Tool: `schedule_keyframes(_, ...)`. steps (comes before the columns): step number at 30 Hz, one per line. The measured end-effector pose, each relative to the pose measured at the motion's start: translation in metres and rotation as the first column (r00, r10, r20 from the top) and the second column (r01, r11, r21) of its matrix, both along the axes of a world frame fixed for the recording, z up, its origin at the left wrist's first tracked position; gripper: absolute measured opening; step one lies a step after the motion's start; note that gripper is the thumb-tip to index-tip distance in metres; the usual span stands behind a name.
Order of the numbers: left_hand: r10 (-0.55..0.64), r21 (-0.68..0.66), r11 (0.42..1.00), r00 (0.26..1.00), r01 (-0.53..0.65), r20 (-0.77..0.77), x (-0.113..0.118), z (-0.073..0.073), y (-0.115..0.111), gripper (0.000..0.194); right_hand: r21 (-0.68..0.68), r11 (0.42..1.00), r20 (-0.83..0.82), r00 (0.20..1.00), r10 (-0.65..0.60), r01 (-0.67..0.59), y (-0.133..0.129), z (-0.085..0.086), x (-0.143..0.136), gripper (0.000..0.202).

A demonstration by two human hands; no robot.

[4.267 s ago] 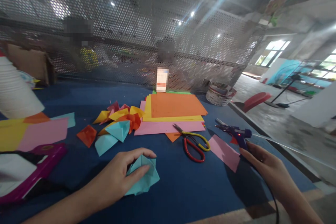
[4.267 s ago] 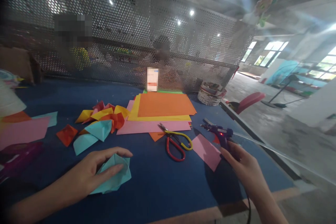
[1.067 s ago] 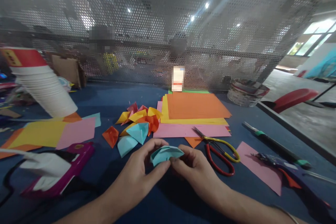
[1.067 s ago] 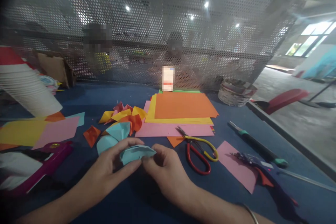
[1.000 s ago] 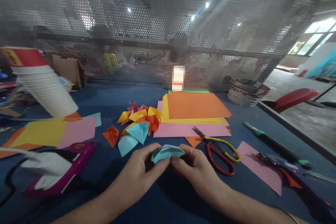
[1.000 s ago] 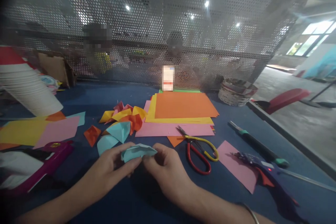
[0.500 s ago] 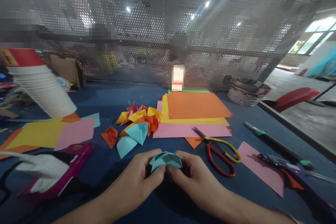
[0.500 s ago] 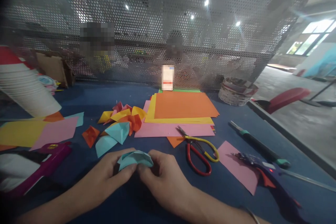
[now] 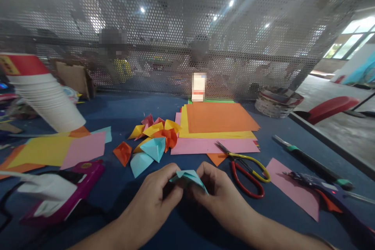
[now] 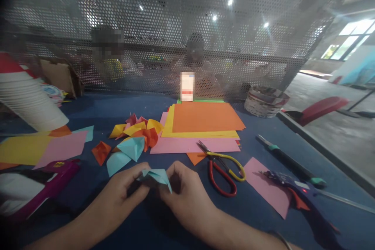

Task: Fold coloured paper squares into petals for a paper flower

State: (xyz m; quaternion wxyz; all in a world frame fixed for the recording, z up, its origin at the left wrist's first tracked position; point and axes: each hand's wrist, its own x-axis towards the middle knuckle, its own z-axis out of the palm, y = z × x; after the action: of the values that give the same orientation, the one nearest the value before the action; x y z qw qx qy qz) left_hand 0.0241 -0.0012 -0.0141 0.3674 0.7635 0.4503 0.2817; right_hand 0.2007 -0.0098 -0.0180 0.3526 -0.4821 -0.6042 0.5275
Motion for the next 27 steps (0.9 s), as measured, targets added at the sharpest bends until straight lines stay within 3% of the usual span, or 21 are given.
schedule_keyframes(3, -0.011, -0.022, 1.0, 0.998, 0.013, 0.064, -0.001, -0.002, 0.0, 0.02, -0.03, 0.999, -0.041, 0.999, 0.015, -0.016, 0.0, -0.002, -0.001, 0.018)
schedule_keyframes(6, -0.023, -0.054, 0.998, 0.988, 0.032, 0.154, -0.001, -0.003, 0.0, 0.004, -0.086, 0.995, -0.068, 0.996, 0.052, -0.057, -0.001, -0.002, -0.001, 0.016)
schedule_keyframes(8, -0.014, -0.051, 0.998, 0.984, 0.024, 0.18, -0.001, -0.002, 0.0, 0.009, -0.089, 0.993, -0.033, 0.997, 0.071, -0.073, -0.002, 0.001, -0.001, 0.013)
schedule_keyframes(12, 0.045, -0.015, 0.999, 0.991, -0.043, 0.125, -0.001, 0.002, 0.001, 0.014, 0.11, 0.994, 0.18, 0.984, -0.015, -0.005, -0.004, 0.008, -0.001, 0.016)
schedule_keyframes(14, 0.073, -0.025, 0.997, 0.995, -0.071, 0.072, -0.002, 0.003, 0.001, 0.016, 0.243, 0.97, 0.229, 0.969, -0.087, 0.03, -0.004, 0.011, 0.0, 0.024)
schedule_keyframes(17, 0.082, -0.034, 0.996, 0.997, -0.082, -0.014, -0.002, 0.001, 0.001, 0.019, 0.384, 0.923, 0.27, 0.958, -0.1, -0.011, -0.002, 0.011, 0.003, 0.017)
schedule_keyframes(22, 0.061, -0.137, 0.989, 0.998, -0.063, -0.018, -0.004, -0.004, 0.003, 0.016, 0.499, 0.859, 0.278, 0.96, -0.03, -0.117, -0.001, 0.007, 0.006, 0.019)
schedule_keyframes(25, 0.065, -0.292, 0.956, 0.995, -0.039, 0.081, -0.004, -0.004, 0.007, 0.019, 0.532, 0.841, 0.267, 0.962, -0.058, -0.097, 0.0, 0.006, 0.007, 0.02)
schedule_keyframes(27, 0.066, -0.305, 0.952, 0.99, -0.025, 0.126, -0.003, -0.002, 0.009, 0.02, 0.524, 0.849, 0.262, 0.961, -0.087, -0.066, 0.0, 0.007, 0.007, 0.019)
